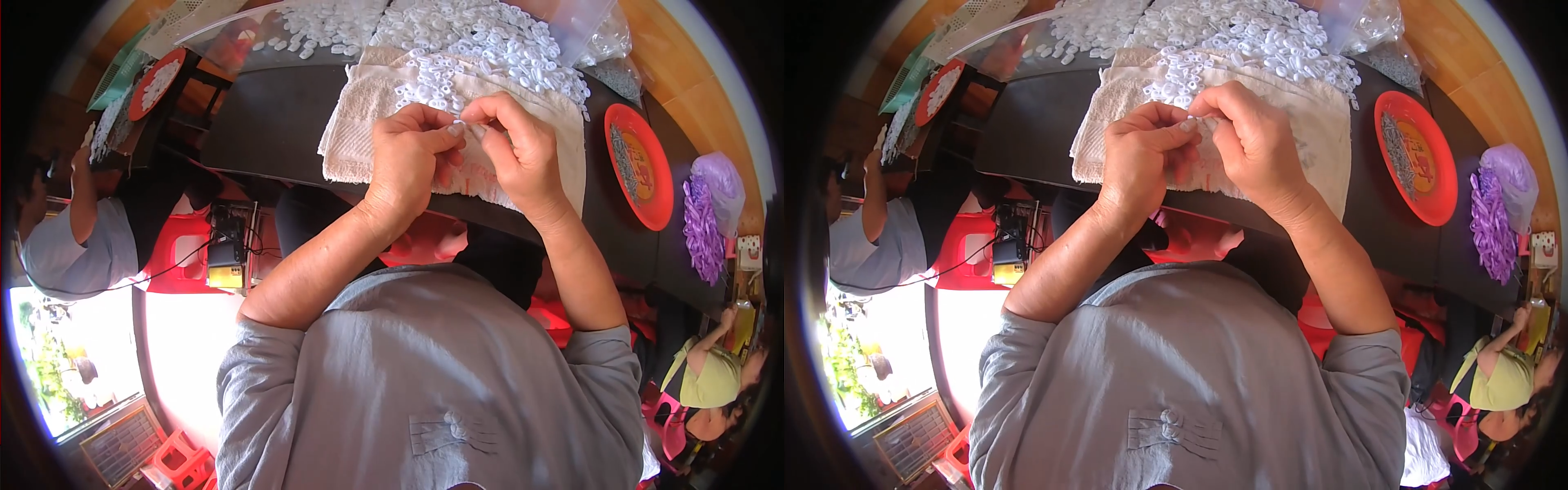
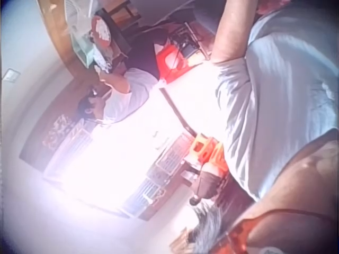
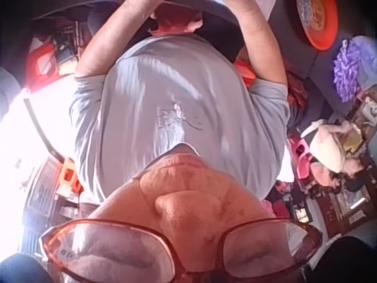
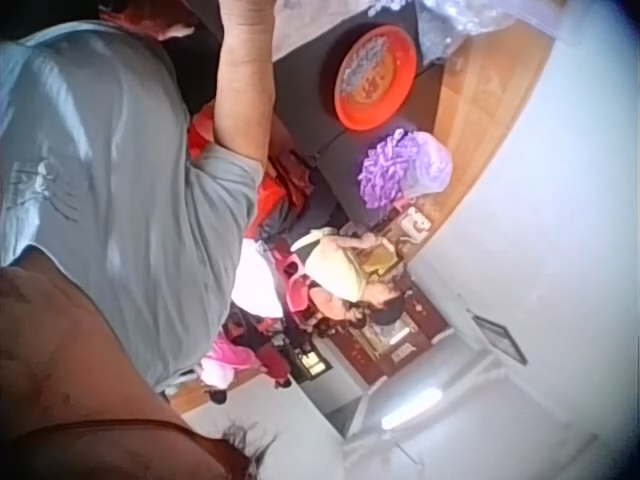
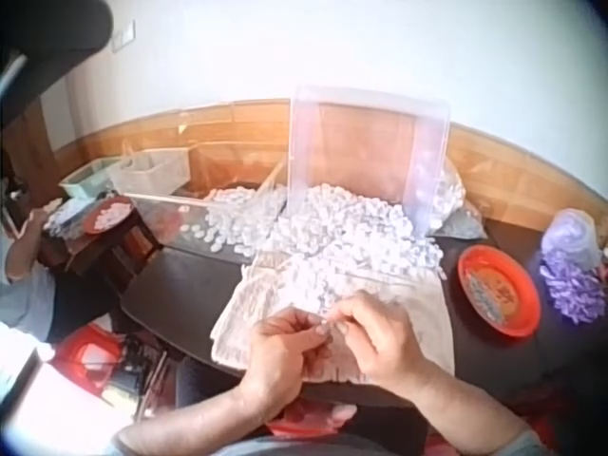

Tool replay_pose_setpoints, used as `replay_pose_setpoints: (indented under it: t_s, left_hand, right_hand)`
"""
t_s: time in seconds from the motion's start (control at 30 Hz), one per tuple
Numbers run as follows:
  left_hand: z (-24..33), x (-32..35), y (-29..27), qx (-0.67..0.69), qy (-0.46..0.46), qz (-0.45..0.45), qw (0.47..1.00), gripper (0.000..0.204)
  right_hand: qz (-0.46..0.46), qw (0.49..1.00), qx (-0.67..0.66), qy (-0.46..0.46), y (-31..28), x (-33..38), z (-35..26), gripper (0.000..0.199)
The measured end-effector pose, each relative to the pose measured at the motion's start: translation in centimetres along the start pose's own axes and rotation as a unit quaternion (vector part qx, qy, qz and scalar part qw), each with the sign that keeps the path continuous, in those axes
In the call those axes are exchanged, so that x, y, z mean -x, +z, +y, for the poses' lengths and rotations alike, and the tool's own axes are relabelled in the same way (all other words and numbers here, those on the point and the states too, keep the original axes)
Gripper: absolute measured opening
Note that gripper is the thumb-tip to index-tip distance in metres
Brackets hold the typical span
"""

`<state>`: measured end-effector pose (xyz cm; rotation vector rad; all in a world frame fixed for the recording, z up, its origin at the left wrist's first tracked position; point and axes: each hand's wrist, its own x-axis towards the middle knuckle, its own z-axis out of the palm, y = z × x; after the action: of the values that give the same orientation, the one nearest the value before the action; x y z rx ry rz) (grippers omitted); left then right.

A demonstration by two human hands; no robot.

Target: Sorting and inspecting small white plastic components on a towel at a workbench.

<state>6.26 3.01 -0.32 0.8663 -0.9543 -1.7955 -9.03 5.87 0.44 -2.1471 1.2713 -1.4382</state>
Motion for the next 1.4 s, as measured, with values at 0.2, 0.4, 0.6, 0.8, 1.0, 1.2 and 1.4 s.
replay_pose_setpoints:
  t_s: [0.2,0.4,0.6,0.8,1.0,1.2,1.4]
  left_hand:
    - [0.1,-0.1,0.1,0.037,0.011,0.007,0.999,0.006]
    - [0.6,0.1,0.0,0.000,0.025,-0.010,1.000,0.007]
    - [0.4,0.3,-0.3,-0.025,0.018,-0.013,0.999,0.008]
    - [-0.2,0.2,0.1,0.028,0.014,0.013,0.999,0.004]
    - [-0.6,0.1,0.0,0.004,0.036,0.020,0.999,0.003]
    - [-1.5,-0.5,-0.1,-0.029,0.071,0.025,0.997,0.004]
    - [-1.2,-0.6,-0.1,-0.054,0.070,0.018,0.996,0.004]
  right_hand:
    - [-0.003,1.000,-0.013,-0.006,0.2,0.1,-0.2,0.021]
    - [0.005,1.000,-0.014,-0.008,0.1,0.0,-0.1,0.022]
    - [0.008,1.000,-0.012,-0.015,0.1,-0.2,-0.1,0.023]
    - [0.002,1.000,-0.006,-0.006,0.4,0.2,-0.2,0.022]
    - [0.022,0.998,0.031,-0.053,0.8,0.1,-0.3,0.021]
    - [0.024,0.995,0.054,-0.085,1.0,0.0,-0.1,0.024]
    - [0.019,0.995,0.058,-0.078,1.0,0.1,0.2,0.021]
